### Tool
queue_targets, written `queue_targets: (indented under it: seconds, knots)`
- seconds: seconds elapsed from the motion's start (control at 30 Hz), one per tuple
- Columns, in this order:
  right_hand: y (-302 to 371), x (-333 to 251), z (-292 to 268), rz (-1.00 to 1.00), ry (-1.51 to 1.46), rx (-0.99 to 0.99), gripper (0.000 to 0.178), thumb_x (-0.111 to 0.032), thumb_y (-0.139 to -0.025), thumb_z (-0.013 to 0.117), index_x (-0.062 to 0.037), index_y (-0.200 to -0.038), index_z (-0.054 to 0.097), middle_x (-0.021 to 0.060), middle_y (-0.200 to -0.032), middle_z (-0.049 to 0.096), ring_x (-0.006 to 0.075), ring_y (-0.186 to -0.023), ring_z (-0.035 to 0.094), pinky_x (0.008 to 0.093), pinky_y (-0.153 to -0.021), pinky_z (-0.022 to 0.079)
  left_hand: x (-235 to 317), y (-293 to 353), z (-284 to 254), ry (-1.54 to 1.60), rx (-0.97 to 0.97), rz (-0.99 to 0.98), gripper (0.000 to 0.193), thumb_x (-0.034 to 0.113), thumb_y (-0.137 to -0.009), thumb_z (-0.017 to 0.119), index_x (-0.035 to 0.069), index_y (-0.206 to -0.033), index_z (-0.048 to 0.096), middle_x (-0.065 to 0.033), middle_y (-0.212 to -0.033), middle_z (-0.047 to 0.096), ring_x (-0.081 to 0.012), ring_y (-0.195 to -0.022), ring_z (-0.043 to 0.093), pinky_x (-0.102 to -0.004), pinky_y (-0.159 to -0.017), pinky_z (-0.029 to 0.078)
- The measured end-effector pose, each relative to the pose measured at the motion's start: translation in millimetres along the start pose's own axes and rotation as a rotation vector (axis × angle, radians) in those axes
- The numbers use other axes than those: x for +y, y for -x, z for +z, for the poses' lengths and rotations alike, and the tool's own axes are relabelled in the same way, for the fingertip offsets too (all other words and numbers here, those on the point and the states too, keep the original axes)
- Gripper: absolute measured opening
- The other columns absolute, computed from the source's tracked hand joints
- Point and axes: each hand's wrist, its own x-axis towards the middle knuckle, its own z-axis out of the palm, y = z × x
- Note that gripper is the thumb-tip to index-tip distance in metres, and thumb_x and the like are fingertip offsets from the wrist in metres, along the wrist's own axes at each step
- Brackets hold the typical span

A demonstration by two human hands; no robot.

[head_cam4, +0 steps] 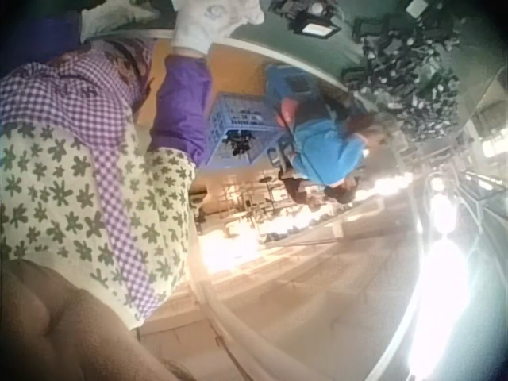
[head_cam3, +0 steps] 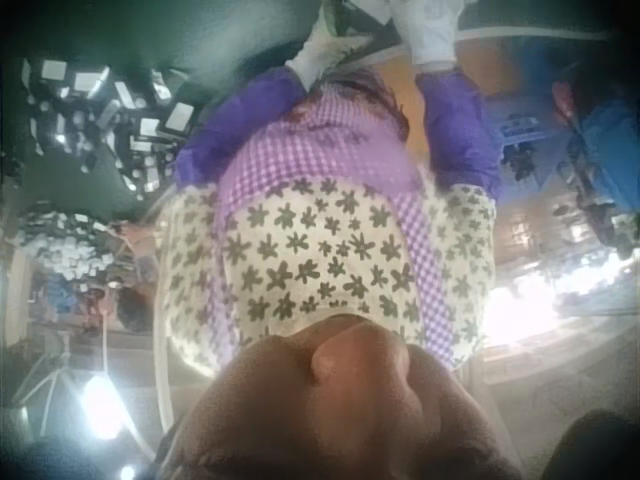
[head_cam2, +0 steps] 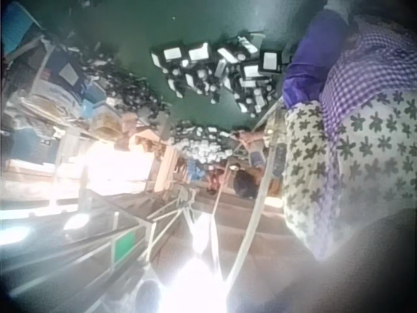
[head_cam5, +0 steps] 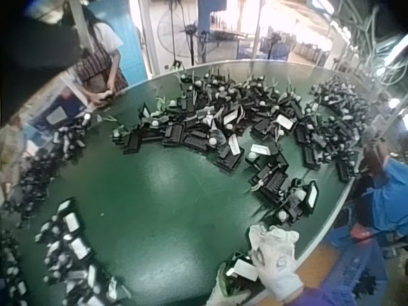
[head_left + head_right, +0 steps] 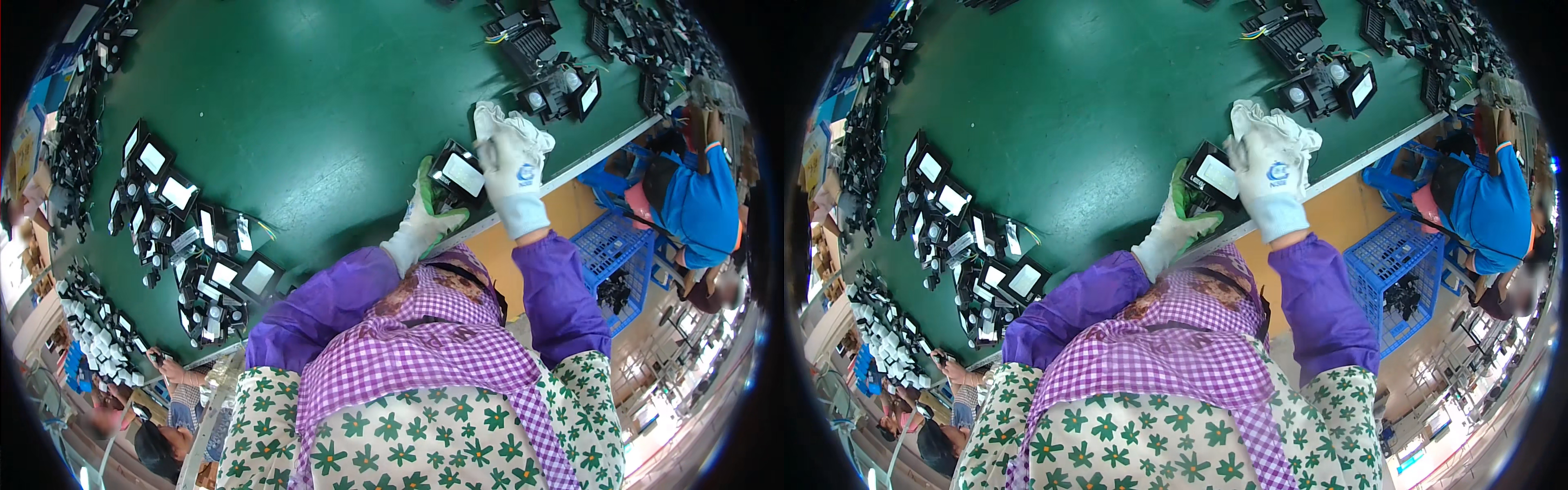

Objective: The worker is assembling small LED light units, attaching covers and components on a factory line.

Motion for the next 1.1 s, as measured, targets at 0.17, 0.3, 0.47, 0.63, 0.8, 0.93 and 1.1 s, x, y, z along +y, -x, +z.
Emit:
queue_targets:
  seconds: [0.17,0.3,0.47,0.63,0.8,0.93,1.1]
  knots:
    - [14,-2,11,0.305,-0.227,-0.264,0.042,-0.029,-0.095,0.059,-0.0003,-0.126,0.058,0.0248,-0.113,0.067,0.0414,-0.106,0.063,0.0445,-0.091,0.049,7,3,8,0.145,-0.021,-0.041,0.118,-0.007,-0.073,0.079,0.015,-0.16,0.001,-0.0115,-0.14,0.047,-0.0198,-0.123,0.052,-0.0343,-0.101,0.048]
    - [4,-11,-5,0.349,-0.399,-0.246,0.043,-0.027,-0.094,0.061,-0.0018,-0.128,0.059,0.0236,-0.114,0.067,0.0394,-0.107,0.063,0.0425,-0.092,0.048,-1,-1,8,-0.074,-0.033,0.066,0.124,-0.002,-0.071,0.082,0.013,-0.159,-0.004,-0.0133,-0.144,0.042,-0.022,-0.129,0.047,-0.0375,-0.107,0.044]
    - [6,-8,5,0.261,-0.259,-0.171,0.038,-0.019,-0.094,0.059,-0.0044,-0.129,0.06,0.0234,-0.113,0.067,0.04,-0.104,0.064,0.0428,-0.091,0.049,1,0,13,-0.124,-0.057,0.064,0.126,0.001,-0.072,0.083,0.014,-0.158,-0.008,-0.0141,-0.145,0.04,-0.0226,-0.131,0.045,-0.0388,-0.108,0.043]
    - [13,-12,17,0.164,-0.039,-0.247,0.036,-0.019,-0.092,0.058,-0.0108,-0.128,0.062,0.025,-0.11,0.066,0.0417,-0.099,0.065,0.047,-0.085,0.052,11,4,23,0.083,-0.068,-0.024,0.125,0.0,-0.074,0.082,0.014,-0.157,-0.01,-0.0149,-0.146,0.039,-0.0229,-0.132,0.044,-0.0389,-0.11,0.041]
    - [17,-21,29,0.141,0.066,-0.184,0.035,-0.025,-0.091,0.062,-0.0107,-0.124,0.065,0.023,-0.127,0.059,0.0385,-0.103,0.066,0.0471,-0.083,0.055,8,4,22,0.047,-0.081,0.004,0.124,0.0,-0.074,0.082,0.012,-0.157,-0.01,-0.0154,-0.147,0.039,-0.0235,-0.133,0.046,-0.0386,-0.109,0.043]
    - [24,-26,38,0.2,-0.041,-0.029,0.034,-0.02,-0.089,0.062,-0.0047,-0.119,0.067,0.0256,-0.113,0.063,0.042,-0.1,0.064,0.0467,-0.085,0.052,11,2,21,-0.092,-0.063,0.01,0.128,0.007,-0.072,0.085,0.01,-0.157,-0.01,-0.016,-0.148,0.039,-0.0237,-0.133,0.045,-0.0385,-0.109,0.043]
    - [16,-28,35,0.215,-0.071,-0.072,0.031,-0.019,-0.089,0.063,-0.0025,-0.115,0.068,0.0265,-0.114,0.062,0.0419,-0.099,0.064,0.0462,-0.086,0.052,12,3,24,-0.126,-0.056,0.035,0.125,0.013,-0.073,0.086,0.008,-0.157,-0.007,-0.0167,-0.147,0.04,-0.0237,-0.134,0.044,-0.0386,-0.109,0.041]
